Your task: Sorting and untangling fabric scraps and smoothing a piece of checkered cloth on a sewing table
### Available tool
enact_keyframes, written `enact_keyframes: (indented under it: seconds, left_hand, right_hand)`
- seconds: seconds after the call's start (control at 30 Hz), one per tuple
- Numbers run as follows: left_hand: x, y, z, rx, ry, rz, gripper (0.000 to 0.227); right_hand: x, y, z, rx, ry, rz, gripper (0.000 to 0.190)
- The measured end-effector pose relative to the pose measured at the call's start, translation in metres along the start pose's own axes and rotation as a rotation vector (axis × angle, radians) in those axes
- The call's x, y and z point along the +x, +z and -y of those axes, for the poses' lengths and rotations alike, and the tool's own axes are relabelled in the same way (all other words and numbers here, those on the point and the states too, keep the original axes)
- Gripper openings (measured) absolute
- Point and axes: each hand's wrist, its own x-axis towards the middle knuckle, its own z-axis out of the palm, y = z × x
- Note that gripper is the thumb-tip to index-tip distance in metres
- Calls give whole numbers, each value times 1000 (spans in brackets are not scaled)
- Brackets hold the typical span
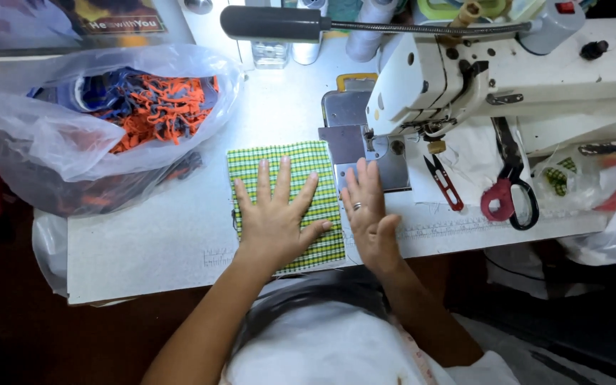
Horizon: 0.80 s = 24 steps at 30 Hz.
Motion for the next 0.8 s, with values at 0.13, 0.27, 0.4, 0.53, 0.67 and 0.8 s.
enact_keyframes:
  seconds: [0.13, 0.27, 0.4, 0.53, 0.67, 0.8]
  left_hand:
    - [-2, 1, 0, 0, 7, -38, 77]
    - [-2, 2, 1, 7, 16, -39, 75]
    - [-1, 7, 3, -8, 15, -30, 74]
    - [-1, 7, 4, 5, 17, 7, 73]
    - [-1, 6, 4, 8, 20, -4, 73]
    - [-2, 4, 3, 6, 21, -9, 73]
  right_hand:
    - [6, 11, -5, -23, 11, -7, 103]
    - [6, 19, -9, -47, 21, -47, 102]
    - [9, 27, -9, 47, 35, -55, 101]
    - [8, 28, -16, 88, 12, -107, 99]
    - [7, 21, -21, 134, 9, -127, 96]
    - [4, 9, -13, 147, -7, -140, 96]
